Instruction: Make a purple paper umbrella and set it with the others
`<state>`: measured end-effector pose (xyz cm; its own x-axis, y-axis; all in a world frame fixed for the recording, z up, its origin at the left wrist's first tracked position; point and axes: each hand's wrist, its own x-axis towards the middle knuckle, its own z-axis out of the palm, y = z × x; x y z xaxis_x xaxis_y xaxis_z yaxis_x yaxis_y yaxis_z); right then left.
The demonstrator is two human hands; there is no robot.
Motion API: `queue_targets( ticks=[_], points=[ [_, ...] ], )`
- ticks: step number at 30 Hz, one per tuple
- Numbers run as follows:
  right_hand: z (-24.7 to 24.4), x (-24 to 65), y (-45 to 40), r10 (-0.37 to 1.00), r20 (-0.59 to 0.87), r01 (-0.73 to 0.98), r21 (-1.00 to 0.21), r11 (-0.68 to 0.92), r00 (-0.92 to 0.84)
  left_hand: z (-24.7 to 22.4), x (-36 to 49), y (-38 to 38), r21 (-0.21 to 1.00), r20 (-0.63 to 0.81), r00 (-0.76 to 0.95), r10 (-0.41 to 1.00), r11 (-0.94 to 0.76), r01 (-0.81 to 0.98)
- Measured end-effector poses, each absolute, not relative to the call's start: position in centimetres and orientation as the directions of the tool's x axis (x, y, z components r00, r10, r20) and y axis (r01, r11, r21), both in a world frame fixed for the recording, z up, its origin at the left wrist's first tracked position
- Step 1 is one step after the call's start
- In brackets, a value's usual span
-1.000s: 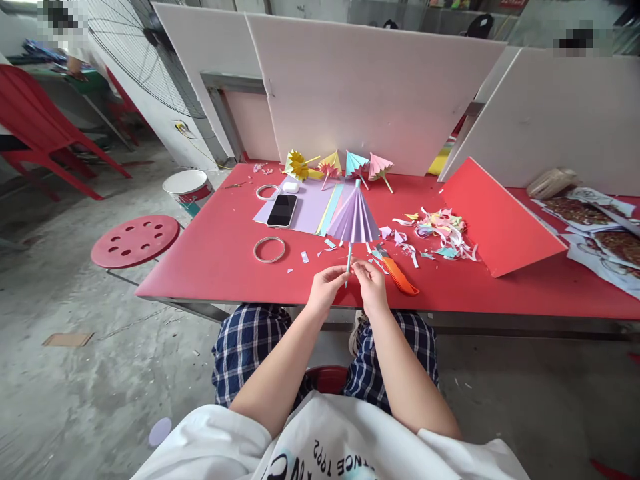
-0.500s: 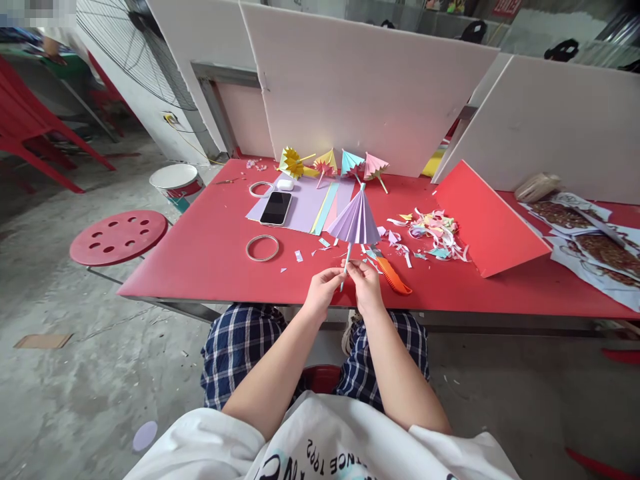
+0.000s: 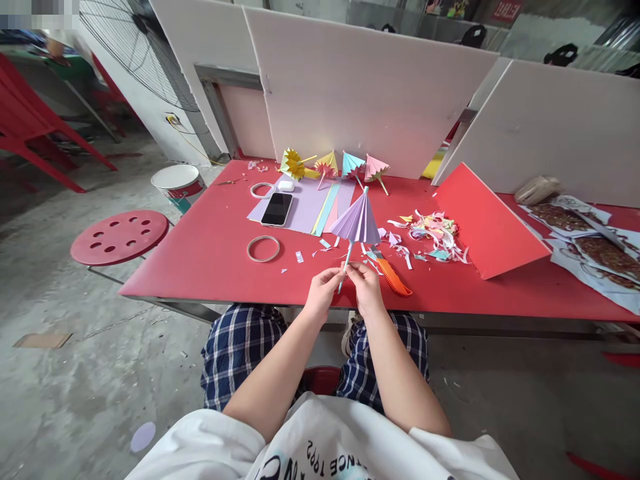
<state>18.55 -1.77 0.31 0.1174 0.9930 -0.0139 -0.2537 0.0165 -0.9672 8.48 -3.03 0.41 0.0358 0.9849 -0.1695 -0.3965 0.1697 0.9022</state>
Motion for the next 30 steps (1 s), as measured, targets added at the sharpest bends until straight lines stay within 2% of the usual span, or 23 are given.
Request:
queue_targets(
  ticks=[8, 15, 21, 26, 30],
  points=[
    [0.0, 18.6, -1.7, 0.996, -0.043, -0.241, -0.97, -0.023, 0.077, 0.6, 8.6, -3.1, 0.915, -0.169, -0.046, 0.985, 0.14, -0.378],
    [0.3, 18.3, -1.8, 0.997, -0.033, -0.159, -0.987, -0.021, 0.077, 0.3, 8.7, -3.1, 0.939, -0.125, -0.103, 0.987, 0.085, -0.332],
    [0.4, 18.6, -1.7, 0.996, 0.016, -0.054, -0.998, 0.021, 0.09, 0.2, 8.4, -3.2, 0.979, -0.066, -0.081, 0.995, 0.049, -0.196],
    [1.4, 20.7, -0.6, 0.997, 0.072, 0.124, -0.99, 0.067, 0.036, 1.6, 6.7, -4.5, 0.996, 0.081, -0.096, 0.992, -0.078, 0.034],
    [3.3, 21.8, 0.2, 0.992, 0.129, 0.333, -0.934, 0.126, -0.014, 4.9, 6.5, -5.7, 0.955, 0.244, 0.068, 0.967, -0.252, 0.158]
  ],
)
